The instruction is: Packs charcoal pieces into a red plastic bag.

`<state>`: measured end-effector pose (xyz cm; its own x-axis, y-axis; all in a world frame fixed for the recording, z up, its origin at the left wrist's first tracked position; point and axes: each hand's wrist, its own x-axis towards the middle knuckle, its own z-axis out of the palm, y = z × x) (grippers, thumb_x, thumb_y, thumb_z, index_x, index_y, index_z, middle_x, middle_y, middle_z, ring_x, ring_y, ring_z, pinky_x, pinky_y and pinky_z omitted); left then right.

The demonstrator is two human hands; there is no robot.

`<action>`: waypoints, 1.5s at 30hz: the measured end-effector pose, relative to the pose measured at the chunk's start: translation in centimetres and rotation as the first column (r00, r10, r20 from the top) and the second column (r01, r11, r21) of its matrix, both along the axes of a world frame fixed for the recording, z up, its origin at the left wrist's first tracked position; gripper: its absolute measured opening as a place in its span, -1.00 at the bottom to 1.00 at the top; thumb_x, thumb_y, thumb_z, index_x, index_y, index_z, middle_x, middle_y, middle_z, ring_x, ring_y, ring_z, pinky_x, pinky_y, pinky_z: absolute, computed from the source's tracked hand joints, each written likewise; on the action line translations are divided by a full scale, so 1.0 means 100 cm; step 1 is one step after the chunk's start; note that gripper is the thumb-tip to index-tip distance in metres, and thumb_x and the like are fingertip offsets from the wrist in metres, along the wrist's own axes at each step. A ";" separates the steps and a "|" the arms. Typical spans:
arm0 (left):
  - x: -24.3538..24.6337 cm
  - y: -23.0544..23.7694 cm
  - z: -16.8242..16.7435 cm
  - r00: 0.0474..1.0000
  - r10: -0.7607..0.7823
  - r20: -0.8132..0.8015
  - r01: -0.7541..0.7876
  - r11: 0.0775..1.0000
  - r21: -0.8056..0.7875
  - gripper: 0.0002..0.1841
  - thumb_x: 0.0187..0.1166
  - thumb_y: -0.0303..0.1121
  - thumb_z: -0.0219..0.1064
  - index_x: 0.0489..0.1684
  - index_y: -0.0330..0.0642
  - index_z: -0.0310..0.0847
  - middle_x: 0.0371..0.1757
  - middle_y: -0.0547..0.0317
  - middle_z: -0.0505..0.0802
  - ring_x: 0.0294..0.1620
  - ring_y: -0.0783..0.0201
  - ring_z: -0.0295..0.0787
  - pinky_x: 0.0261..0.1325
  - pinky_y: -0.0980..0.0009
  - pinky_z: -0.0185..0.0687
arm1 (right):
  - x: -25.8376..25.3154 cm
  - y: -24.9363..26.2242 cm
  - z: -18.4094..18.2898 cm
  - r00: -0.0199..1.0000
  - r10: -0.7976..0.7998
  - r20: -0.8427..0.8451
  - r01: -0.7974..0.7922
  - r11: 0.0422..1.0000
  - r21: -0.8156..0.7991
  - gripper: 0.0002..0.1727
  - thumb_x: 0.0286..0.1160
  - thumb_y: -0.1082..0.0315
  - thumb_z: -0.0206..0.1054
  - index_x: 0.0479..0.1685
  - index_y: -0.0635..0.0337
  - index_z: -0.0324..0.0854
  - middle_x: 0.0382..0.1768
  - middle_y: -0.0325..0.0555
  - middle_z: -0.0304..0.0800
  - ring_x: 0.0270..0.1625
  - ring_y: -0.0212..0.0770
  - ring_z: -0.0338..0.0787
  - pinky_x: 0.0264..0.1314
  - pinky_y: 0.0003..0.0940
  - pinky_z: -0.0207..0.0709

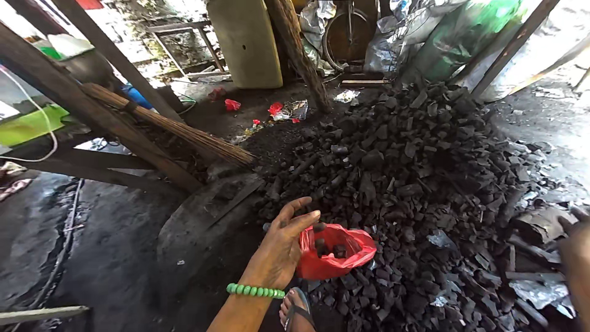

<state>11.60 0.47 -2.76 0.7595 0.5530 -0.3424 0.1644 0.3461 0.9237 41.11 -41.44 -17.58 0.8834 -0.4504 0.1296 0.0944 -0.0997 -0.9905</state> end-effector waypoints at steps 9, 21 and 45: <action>0.000 0.005 -0.004 1.000 0.000 -0.020 0.000 1.000 -0.003 -0.55 0.71 -0.47 0.16 0.58 -0.16 0.34 0.03 -0.11 0.76 -0.11 0.12 0.80 -0.10 0.29 0.76 | 0.026 0.212 -0.046 0.740 0.540 -0.400 -0.531 0.104 -0.841 0.02 0.14 0.00 0.74 0.71 0.12 0.40 0.82 0.43 -0.01 0.76 0.62 0.06 0.54 0.76 -0.04; 0.001 0.002 -0.005 0.998 -0.056 -0.022 0.057 0.997 0.053 -0.48 0.69 -0.45 0.20 0.65 -0.08 0.27 0.01 -0.10 0.77 -0.14 0.10 0.81 -0.10 0.27 0.77 | -0.046 0.176 -0.102 0.607 0.366 -0.705 -0.739 -0.066 -0.670 -0.32 0.29 0.12 0.63 0.50 0.03 0.61 0.65 0.30 0.36 0.66 0.55 0.26 0.33 0.53 0.41; 0.006 -0.014 -0.007 0.991 -0.120 0.050 0.114 0.987 0.109 -0.39 0.67 -0.31 0.15 0.75 0.27 0.17 -0.02 0.03 0.78 -0.38 0.30 0.75 -0.41 0.45 0.67 | -0.093 0.221 -0.015 0.346 0.922 -0.174 -0.937 0.329 -0.121 -0.73 0.64 0.46 0.23 0.23 0.30 0.64 0.00 0.04 0.83 -0.10 -0.12 0.86 -0.01 -0.13 0.78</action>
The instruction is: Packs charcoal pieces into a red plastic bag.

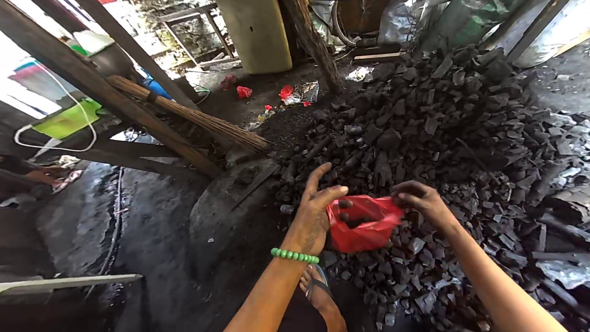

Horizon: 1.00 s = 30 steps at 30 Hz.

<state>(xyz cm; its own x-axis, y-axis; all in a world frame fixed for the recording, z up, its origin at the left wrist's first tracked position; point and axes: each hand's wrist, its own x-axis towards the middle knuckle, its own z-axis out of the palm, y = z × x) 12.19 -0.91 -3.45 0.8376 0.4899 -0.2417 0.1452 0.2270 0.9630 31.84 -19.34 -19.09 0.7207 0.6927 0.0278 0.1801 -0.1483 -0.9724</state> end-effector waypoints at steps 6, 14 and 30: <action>-0.002 0.008 0.008 0.998 0.049 0.037 -0.050 0.998 0.041 -0.36 0.66 -0.36 0.19 0.77 0.21 0.14 0.09 -0.02 0.74 -0.30 0.28 0.78 -0.29 0.45 0.72 | -0.018 -0.036 -0.105 0.950 0.214 0.229 0.087 0.522 -0.848 0.25 -0.07 -0.22 0.77 0.84 -0.13 0.23 0.90 0.32 -0.46 0.87 0.54 -0.39 0.51 0.85 -0.18; -0.007 0.017 0.013 0.995 0.093 0.038 -0.096 0.989 0.111 -0.38 0.69 -0.35 0.19 0.77 0.17 0.15 0.02 0.00 0.76 -0.31 0.28 0.77 -0.31 0.45 0.70 | -0.041 -0.058 -0.126 0.828 0.400 0.394 0.124 0.554 -0.823 -0.05 0.16 0.47 0.61 0.75 0.04 0.36 0.88 0.22 -0.09 0.80 0.52 0.08 0.31 0.65 0.36; -0.001 0.003 0.006 0.988 -0.146 0.057 0.143 0.988 0.050 -0.34 0.57 -0.34 0.22 0.74 0.18 0.19 0.00 0.02 0.80 -0.33 0.28 0.79 -0.33 0.41 0.74 | -0.017 -0.068 -0.055 0.779 -0.083 -0.622 0.289 0.927 0.238 0.04 -0.15 0.01 0.77 0.57 0.01 0.41 0.17 0.12 0.79 0.04 -0.01 0.89 -0.06 -0.13 0.86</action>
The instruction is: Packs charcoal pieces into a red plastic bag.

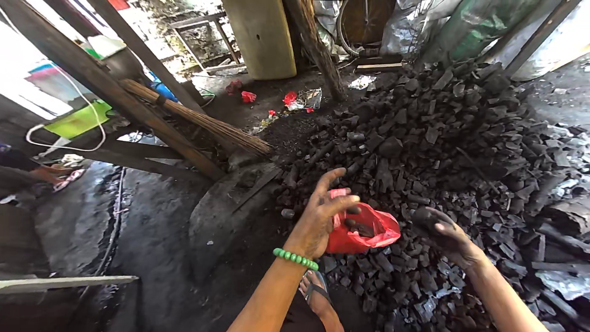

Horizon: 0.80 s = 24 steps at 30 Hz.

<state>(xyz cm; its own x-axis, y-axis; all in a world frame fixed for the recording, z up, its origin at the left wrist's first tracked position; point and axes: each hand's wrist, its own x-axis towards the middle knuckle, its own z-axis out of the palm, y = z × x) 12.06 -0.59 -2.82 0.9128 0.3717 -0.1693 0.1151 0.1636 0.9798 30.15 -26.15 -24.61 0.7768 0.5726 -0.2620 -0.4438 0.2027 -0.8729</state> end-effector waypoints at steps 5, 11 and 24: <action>0.009 -0.013 -0.012 0.982 -0.187 0.001 0.187 0.982 0.024 -0.17 0.43 -0.42 0.30 0.81 0.23 0.06 0.03 0.01 0.79 -0.28 0.32 0.79 -0.26 0.45 0.73 | -0.030 0.042 0.038 0.867 0.463 0.183 -0.480 0.680 0.554 -0.27 0.19 -0.18 0.60 0.49 -0.29 0.64 0.26 -0.16 0.83 0.19 -0.21 0.86 0.14 -0.30 0.80; 0.010 -0.014 -0.010 0.952 -0.305 0.030 0.306 0.950 -0.061 -0.10 0.33 -0.43 0.29 0.83 0.22 0.01 0.13 0.05 0.78 -0.32 0.37 0.75 -0.39 0.51 0.66 | -0.069 0.106 0.075 0.891 0.374 0.256 -0.290 0.904 -0.313 -0.63 0.54 0.12 0.42 0.16 0.17 0.66 -0.26 -0.11 0.82 -0.23 -0.28 0.82 -0.13 -0.32 0.73; -0.005 0.002 -0.006 0.999 0.000 -0.037 -0.004 0.995 -0.102 -0.20 0.44 -0.41 0.25 0.80 0.25 0.08 -0.03 -0.04 0.81 -0.32 0.25 0.81 -0.31 0.44 0.75 | 0.002 0.078 0.087 0.768 0.341 0.542 -0.190 0.930 -0.316 -0.75 0.69 0.36 0.20 -0.05 0.31 0.76 -0.19 -0.08 0.91 -0.17 -0.25 0.90 -0.01 -0.24 0.82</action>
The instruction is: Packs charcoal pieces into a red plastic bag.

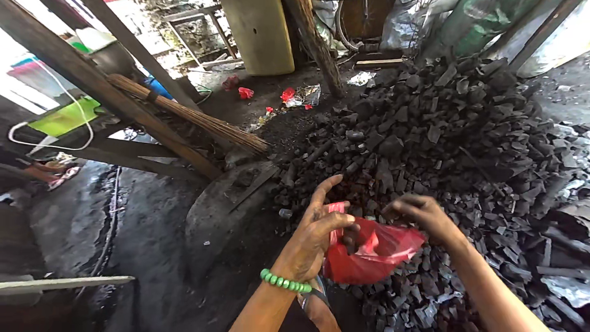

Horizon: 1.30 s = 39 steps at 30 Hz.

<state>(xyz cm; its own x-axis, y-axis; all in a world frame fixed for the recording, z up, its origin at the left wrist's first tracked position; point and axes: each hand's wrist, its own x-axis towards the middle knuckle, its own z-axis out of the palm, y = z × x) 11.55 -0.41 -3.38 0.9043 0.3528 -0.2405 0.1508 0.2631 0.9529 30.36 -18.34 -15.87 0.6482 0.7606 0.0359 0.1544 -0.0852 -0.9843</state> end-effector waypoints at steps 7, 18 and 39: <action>-0.007 0.018 0.003 0.994 0.102 0.030 -0.103 0.993 0.062 -0.15 0.34 -0.39 0.27 0.80 0.20 0.09 0.02 0.00 0.82 -0.24 0.28 0.85 -0.19 0.44 0.78 | 0.052 -0.017 -0.150 0.866 -0.099 0.490 0.442 0.610 -0.658 0.27 0.17 -0.11 0.69 0.92 0.08 -0.03 0.87 0.42 -0.30 0.86 0.59 -0.33 0.60 0.81 -0.32; -0.007 0.028 0.006 0.971 0.228 0.071 -0.236 0.959 0.157 -0.22 0.42 -0.31 0.25 0.78 0.21 0.12 0.02 0.02 0.81 -0.23 0.25 0.86 -0.27 0.41 0.81 | 0.025 0.003 -0.147 0.897 -0.147 0.417 0.425 0.549 -0.720 0.27 0.05 -0.08 0.77 0.90 -0.08 0.05 0.79 0.44 0.02 0.75 0.62 0.08 0.44 0.69 0.20; -0.008 0.026 0.008 0.993 0.099 0.057 -0.105 0.988 0.112 -0.29 0.49 -0.37 0.17 0.76 0.17 0.16 -0.02 -0.01 0.81 -0.30 0.28 0.84 -0.31 0.46 0.77 | 0.021 -0.030 -0.156 0.923 0.319 0.217 -0.007 0.577 -0.817 -0.28 0.25 0.29 0.64 0.54 0.10 0.56 0.61 0.39 0.38 0.59 0.44 0.45 0.54 0.35 0.39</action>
<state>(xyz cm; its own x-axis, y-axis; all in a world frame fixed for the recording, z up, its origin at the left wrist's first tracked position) 10.79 2.22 -2.56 0.8723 0.4663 -0.1471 0.0787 0.1629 0.9835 32.43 -21.33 -31.46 0.5791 0.6724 -0.4610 0.5227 -0.7402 -0.4229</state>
